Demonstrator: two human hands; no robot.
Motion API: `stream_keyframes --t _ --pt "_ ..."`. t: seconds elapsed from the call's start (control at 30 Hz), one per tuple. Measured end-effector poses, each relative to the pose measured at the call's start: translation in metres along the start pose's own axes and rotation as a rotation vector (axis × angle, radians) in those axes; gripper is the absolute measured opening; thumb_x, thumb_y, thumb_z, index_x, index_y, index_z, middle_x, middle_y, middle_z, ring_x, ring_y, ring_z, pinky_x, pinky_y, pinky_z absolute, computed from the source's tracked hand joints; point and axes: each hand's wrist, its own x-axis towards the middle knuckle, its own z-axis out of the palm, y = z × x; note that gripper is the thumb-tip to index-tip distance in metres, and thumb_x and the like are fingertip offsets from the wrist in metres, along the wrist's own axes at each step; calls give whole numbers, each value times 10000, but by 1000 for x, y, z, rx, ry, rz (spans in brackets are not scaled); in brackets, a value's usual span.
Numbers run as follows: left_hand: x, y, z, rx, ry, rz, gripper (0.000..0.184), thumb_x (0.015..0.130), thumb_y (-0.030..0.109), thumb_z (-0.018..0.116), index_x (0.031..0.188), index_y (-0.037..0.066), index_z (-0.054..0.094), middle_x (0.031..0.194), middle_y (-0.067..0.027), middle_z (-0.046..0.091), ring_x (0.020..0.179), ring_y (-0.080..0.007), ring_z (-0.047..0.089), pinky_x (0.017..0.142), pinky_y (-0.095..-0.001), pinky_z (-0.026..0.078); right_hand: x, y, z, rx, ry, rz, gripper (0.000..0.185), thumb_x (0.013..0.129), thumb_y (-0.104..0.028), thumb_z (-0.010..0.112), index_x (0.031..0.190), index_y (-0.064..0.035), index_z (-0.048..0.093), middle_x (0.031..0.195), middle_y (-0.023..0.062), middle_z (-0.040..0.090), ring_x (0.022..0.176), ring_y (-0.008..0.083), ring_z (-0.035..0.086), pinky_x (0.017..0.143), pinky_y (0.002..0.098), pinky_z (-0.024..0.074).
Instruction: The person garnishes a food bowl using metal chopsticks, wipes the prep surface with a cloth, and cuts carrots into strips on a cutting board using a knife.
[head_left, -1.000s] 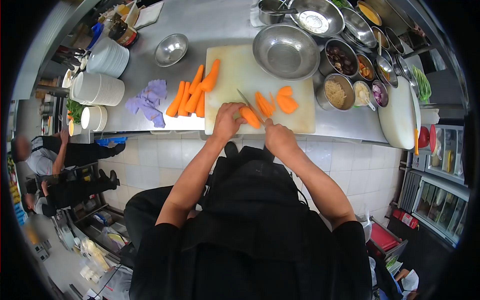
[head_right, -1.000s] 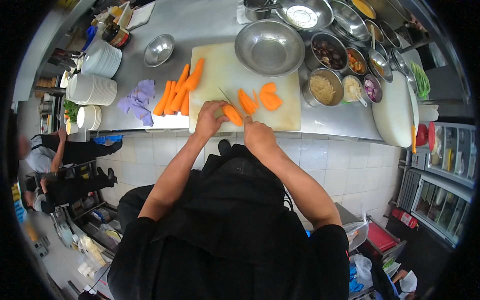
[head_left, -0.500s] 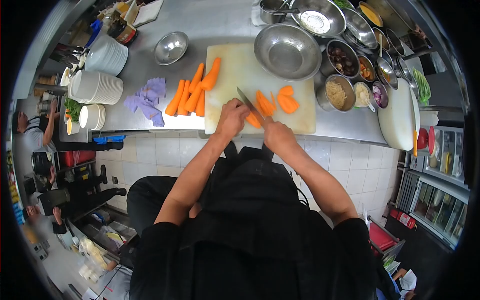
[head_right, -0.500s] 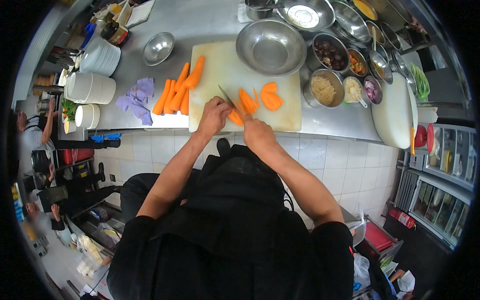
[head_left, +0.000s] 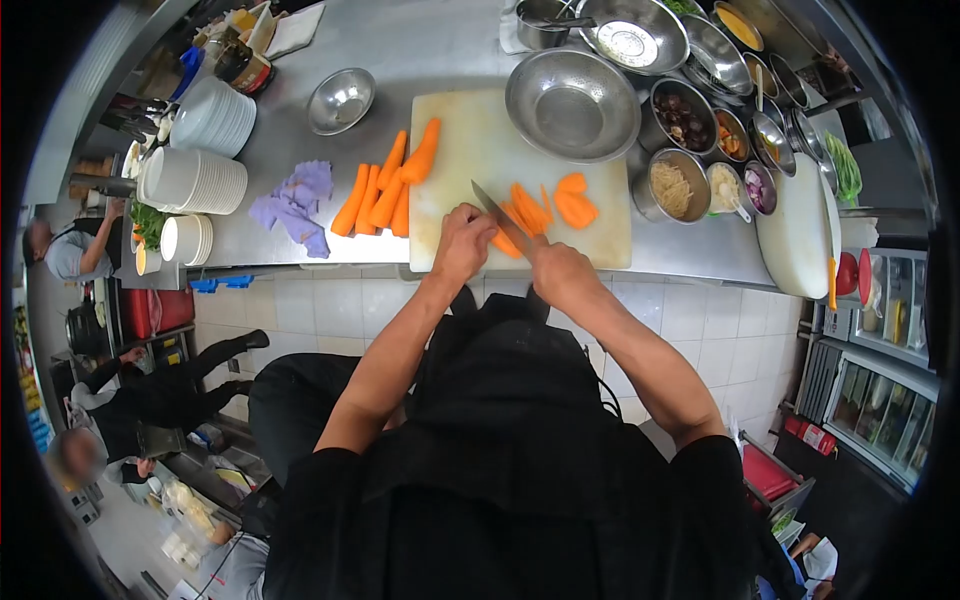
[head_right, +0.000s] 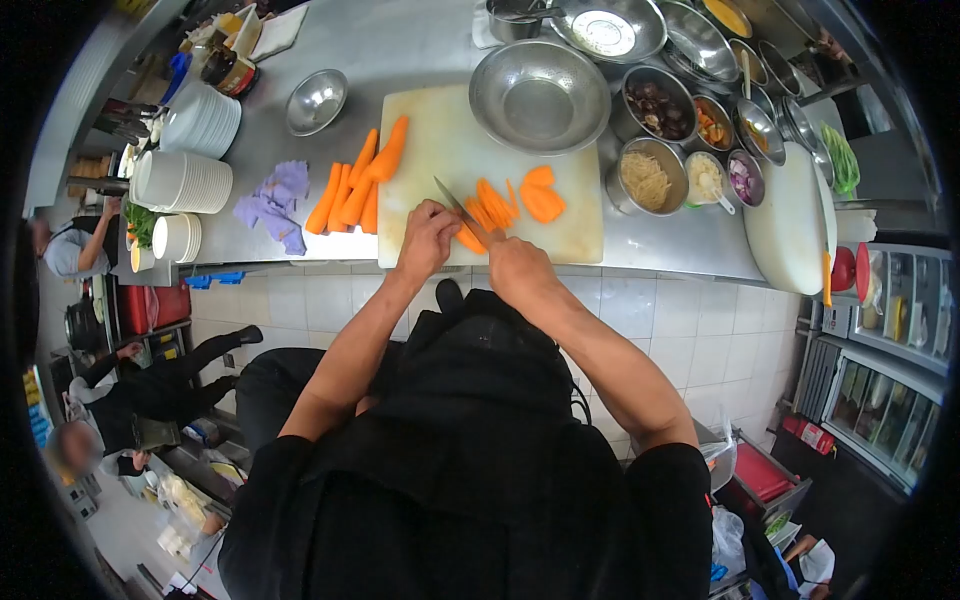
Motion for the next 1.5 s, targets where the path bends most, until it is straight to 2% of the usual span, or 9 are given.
stream_keyframes --t 0.2,0.4,0.5,0.7,0.9,1.1,1.2,1.4,1.5 --pt "-4 -1 -1 36 -18 -22 120 752 -15 699 832 74 690 803 -92 583 807 -305 557 727 -406 445 8 -3 23 55 50 23 212 813 14 507 1015 65 542 814 276 663 815 428 669 744 504 538" --pt "-5 2 -1 -6 30 -14 102 764 -16 687 828 63 685 802 -87 611 796 -301 566 738 -394 438 -10 -8 -2 48 27 -25 172 818 -3 517 978 55 541 816 282 662 809 436 668 733 518 532" --pt "-5 3 -2 -1 36 11 105 760 -28 680 820 58 680 808 -82 622 801 -299 572 748 -393 439 9 -3 29 88 90 7 158 828 -11 507 968 53 540 806 281 661 791 438 668 714 521 532" --pt "-8 2 -3 21 21 -10 108 749 -40 674 811 48 673 827 -78 627 815 -293 576 770 -384 443 -6 -8 -2 76 15 -36 168 848 -18 478 986 57 536 820 283 660 819 440 666 729 530 527" --pt "-7 0 -4 -30 64 60 123 724 -49 666 774 63 656 801 -67 617 806 -286 589 754 -396 439 8 -10 24 104 70 9 214 828 0 491 1027 77 512 820 294 649 812 462 653 741 543 518" --pt "-11 2 -5 0 37 26 145 735 -61 669 811 61 674 844 -83 635 844 -295 593 777 -385 452 -7 -15 6 76 15 -8 167 828 0 497 980 59 534 834 280 662 826 429 670 742 523 531" --pt "-12 -5 -3 -1 56 55 128 728 -53 661 767 68 649 811 -61 627 824 -278 598 764 -383 444 8 -8 36 123 97 -14 177 823 8 494 990 64 517 823 300 650 811 463 653 746 536 517" --pt "-14 -2 -4 19 65 68 109 736 -38 659 776 63 655 820 -66 624 838 -277 595 766 -381 446 -6 -15 5 72 27 -39 183 824 -11 511 993 56 533 847 288 660 831 438 665 751 528 528" --pt "-14 -4 -5 26 48 94 125 732 -60 668 797 45 654 831 -77 638 842 -293 595 786 -384 452 10 -10 38 92 78 14 194 822 -15 519 1000 60 537 838 285 659 829 438 665 750 518 533"
